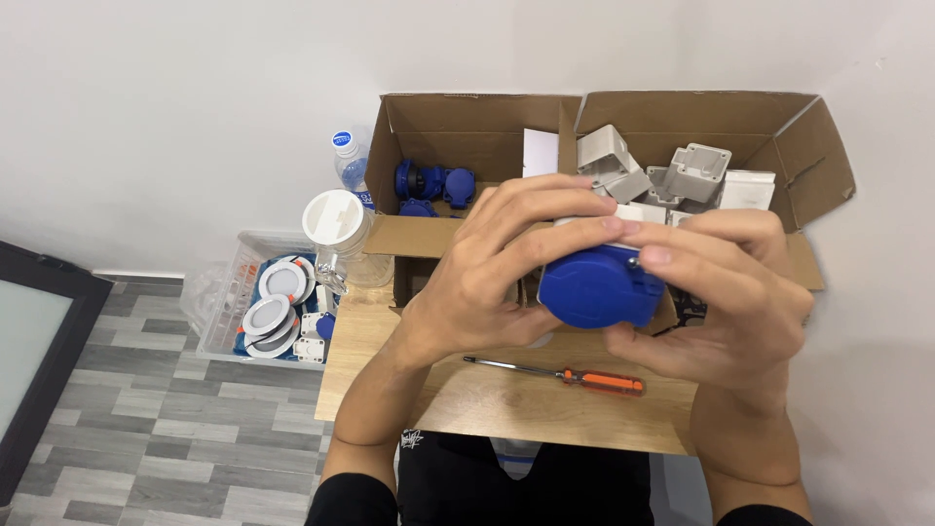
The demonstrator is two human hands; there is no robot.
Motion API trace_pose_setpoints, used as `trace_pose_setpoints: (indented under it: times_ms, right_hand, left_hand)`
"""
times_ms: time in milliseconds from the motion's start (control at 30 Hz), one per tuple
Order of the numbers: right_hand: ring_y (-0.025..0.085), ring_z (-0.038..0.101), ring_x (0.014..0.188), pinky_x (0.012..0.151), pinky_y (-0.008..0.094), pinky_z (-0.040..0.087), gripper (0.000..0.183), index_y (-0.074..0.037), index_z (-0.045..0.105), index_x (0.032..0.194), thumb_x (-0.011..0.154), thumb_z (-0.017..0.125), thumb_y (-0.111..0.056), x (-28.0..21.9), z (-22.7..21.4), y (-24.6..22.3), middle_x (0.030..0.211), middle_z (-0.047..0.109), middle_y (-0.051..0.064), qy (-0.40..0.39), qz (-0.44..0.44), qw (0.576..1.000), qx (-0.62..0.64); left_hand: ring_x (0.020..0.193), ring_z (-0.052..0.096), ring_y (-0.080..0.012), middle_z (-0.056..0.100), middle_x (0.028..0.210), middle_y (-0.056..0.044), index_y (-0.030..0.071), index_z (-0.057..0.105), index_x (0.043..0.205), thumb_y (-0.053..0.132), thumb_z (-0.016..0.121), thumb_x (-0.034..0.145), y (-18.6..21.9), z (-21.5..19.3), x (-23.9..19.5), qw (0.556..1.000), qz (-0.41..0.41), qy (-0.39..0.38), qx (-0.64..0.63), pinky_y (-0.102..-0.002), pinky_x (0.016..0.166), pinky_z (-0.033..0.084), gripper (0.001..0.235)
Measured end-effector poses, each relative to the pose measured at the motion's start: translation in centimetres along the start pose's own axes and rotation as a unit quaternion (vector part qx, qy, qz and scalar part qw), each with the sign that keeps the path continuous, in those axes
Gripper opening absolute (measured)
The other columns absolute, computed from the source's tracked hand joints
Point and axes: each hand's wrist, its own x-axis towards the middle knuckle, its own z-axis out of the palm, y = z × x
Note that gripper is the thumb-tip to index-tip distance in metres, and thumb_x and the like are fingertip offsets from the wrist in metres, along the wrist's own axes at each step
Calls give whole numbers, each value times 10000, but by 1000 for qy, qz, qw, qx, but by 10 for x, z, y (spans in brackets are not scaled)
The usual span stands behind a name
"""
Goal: The person assembles a small electrical junction box by inserting a black internal component into a white housing, then attaching a blue cover. They use an orange screwdriver to secure the cover with multiple screws taken from a nearby cardboard box.
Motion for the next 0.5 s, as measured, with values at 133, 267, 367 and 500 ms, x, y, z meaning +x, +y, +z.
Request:
trace_pose_setpoints:
  times_ms: [133, 267, 367, 500]
  right_hand:
    - [366, 657, 1113, 974, 422, 585, 493, -30, 625, 1269, 979, 902, -318, 5, 6, 1, 1254, 778, 228, 29, -45, 998, -15]
    - [425, 678, 1206, 1072, 525, 604, 562, -41, 544, 1334, 1011, 815, -413, 5, 5, -1, 1345, 703, 300, 18, -41, 999, -23]
    - [442, 726, 1237, 1094, 536, 597, 566, -41, 553, 1342, 1010, 855, -386, 5, 5, -4, 1373, 689, 299, 19, -36, 999, -30]
    - [466, 754, 1161, 1021, 565, 644, 524, -39, 571, 1349, 1044, 828, -378, 0, 3, -15, 1336, 688, 324, 56, -60, 996, -46]
  left_hand:
    - [1291, 699, -282, 739, 1442, -31, 146, 668, 1410, 361, 693, 1141, 5, -2, 5, 994, 12, 75, 82, -414, 1114, 463, 345]
    - [1078, 708, -231, 778, 1370, -56, 110, 641, 1265, 324, 725, 1111, 6, 0, 4, 990, 12, 129, 54, -378, 963, 440, 277]
    - [1134, 791, -287, 771, 1362, -100, 98, 586, 1252, 231, 743, 1095, 8, -1, 5, 990, 10, 134, 34, -395, 961, 488, 258]
    - [1131, 776, -335, 744, 1365, -139, 76, 574, 1244, 235, 774, 1068, 5, -2, 6, 989, 18, 143, 14, -418, 1012, 559, 310]
